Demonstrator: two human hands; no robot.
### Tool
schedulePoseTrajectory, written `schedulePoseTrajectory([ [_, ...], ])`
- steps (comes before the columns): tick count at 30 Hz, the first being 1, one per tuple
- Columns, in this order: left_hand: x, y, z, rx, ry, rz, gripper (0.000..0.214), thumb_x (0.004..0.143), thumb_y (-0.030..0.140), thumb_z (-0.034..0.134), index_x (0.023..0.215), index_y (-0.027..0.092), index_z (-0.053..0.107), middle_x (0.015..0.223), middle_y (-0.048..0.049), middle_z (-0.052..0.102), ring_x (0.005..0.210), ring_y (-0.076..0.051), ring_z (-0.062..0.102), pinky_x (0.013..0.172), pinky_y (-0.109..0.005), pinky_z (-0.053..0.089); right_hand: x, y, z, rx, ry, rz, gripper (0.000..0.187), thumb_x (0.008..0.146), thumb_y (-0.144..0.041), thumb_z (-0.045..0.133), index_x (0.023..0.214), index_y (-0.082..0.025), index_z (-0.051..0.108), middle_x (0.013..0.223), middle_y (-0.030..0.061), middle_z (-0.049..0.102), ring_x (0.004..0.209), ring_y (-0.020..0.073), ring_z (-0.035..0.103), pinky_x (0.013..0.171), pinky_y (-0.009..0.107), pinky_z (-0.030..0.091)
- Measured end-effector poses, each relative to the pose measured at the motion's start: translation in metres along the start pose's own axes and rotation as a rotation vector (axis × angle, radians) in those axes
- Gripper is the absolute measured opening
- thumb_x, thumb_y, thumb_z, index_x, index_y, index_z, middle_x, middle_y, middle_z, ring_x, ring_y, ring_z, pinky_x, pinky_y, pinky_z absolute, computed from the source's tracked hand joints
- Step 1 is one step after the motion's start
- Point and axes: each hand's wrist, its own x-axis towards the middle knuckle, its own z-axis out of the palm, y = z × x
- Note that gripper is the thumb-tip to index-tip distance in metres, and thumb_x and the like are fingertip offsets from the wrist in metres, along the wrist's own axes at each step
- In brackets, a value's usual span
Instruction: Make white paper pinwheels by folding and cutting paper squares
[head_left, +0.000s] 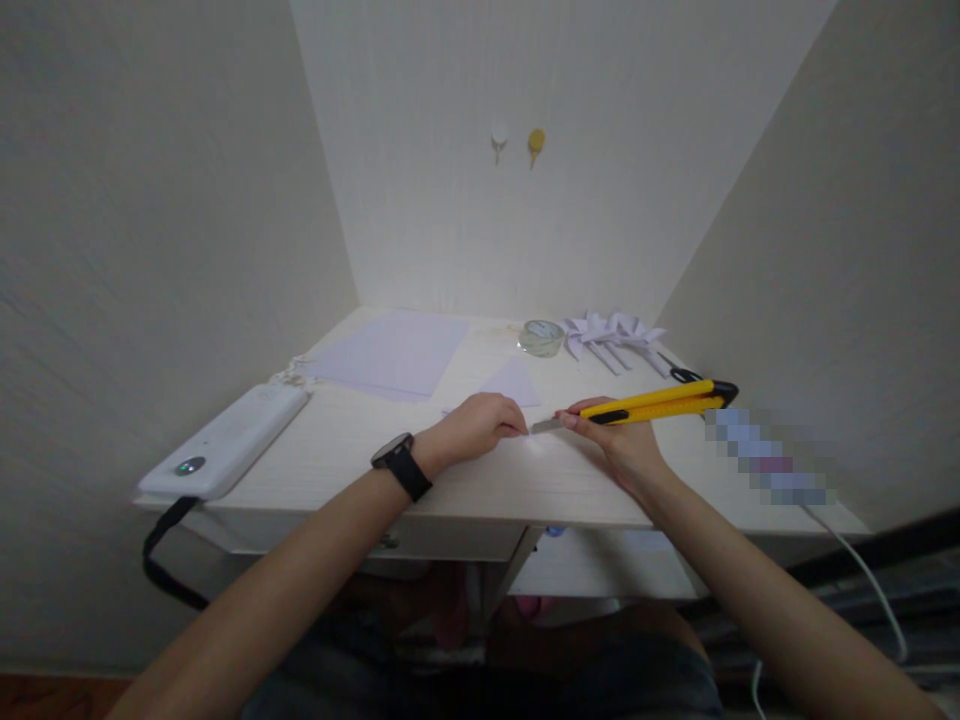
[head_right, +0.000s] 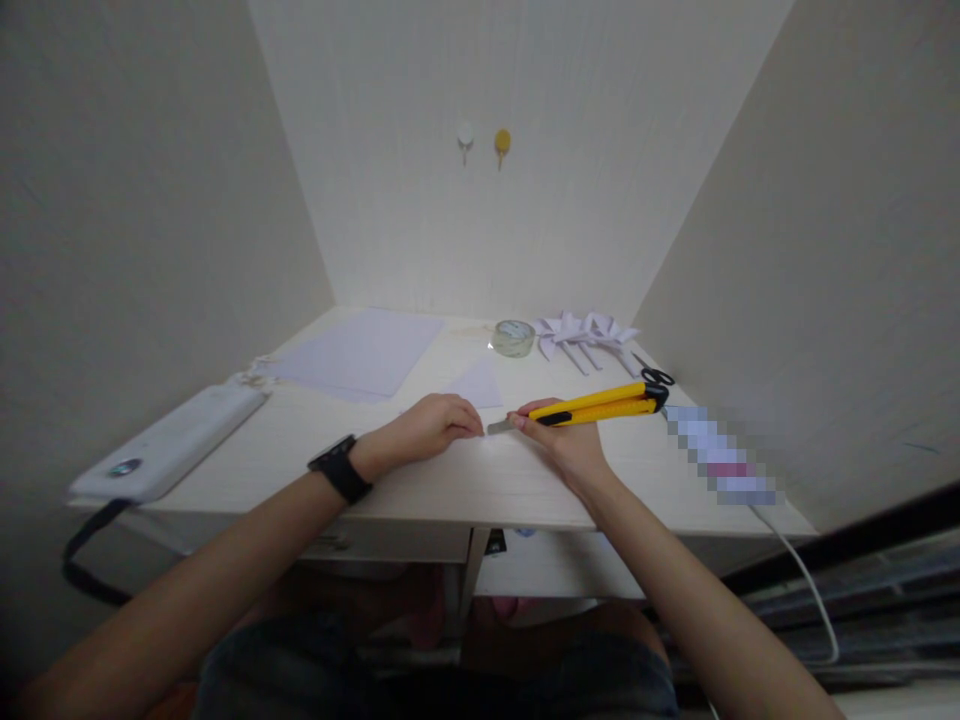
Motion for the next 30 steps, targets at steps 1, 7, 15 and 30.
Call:
schedulePoseTrajectory([
  [1,0.0000,-0.0005,0.0003,0.003,0.000,-0.006,0.021,0.090,0.017,0.055,0.090,0.019,0.076,0.097,-0.0067,0.074,0.091,-0.019,0.064,0.087,-0.028,0.042,0.0000,-0.0003,-0.0001,-0.005,0.001,0.000,0.030,0.057,-0.041,0.089,0.075,-0.021,0.075,0.079,0.0059,0.073,0.079,0.0235,0.066,0.077,0.038,0.054],
  [7,-0.0002,0.0015,-0.0006,0.026,0.003,-0.035,0.020,0.088,0.015,0.056,0.090,0.020,0.076,0.095,-0.0061,0.075,0.090,-0.019,0.065,0.086,-0.028,0.042,-0.0008,-0.0022,0.0003,-0.050,-0.005,-0.006,0.029,0.059,-0.041,0.088,0.075,-0.021,0.075,0.080,0.0058,0.073,0.078,0.0230,0.065,0.076,0.038,0.052],
  [15,-0.0009,0.0015,-0.0004,0.011,0.017,-0.024,0.021,0.087,0.013,0.057,0.090,0.020,0.077,0.094,-0.0060,0.075,0.090,-0.019,0.065,0.086,-0.028,0.042,-0.0028,-0.0068,0.0027,-0.083,-0.012,-0.006,0.030,0.059,-0.044,0.087,0.074,-0.021,0.074,0.079,0.0057,0.073,0.078,0.0230,0.065,0.074,0.038,0.053],
  [30,-0.0002,0.0044,-0.0015,0.004,0.030,-0.046,0.022,0.086,0.014,0.057,0.088,0.021,0.078,0.094,-0.0060,0.076,0.090,-0.020,0.066,0.084,-0.028,0.042,-0.0018,-0.0045,-0.0017,-0.072,-0.091,-0.019,0.026,0.061,-0.041,0.086,0.076,-0.023,0.075,0.084,0.0066,0.076,0.080,0.0239,0.067,0.076,0.038,0.053],
])
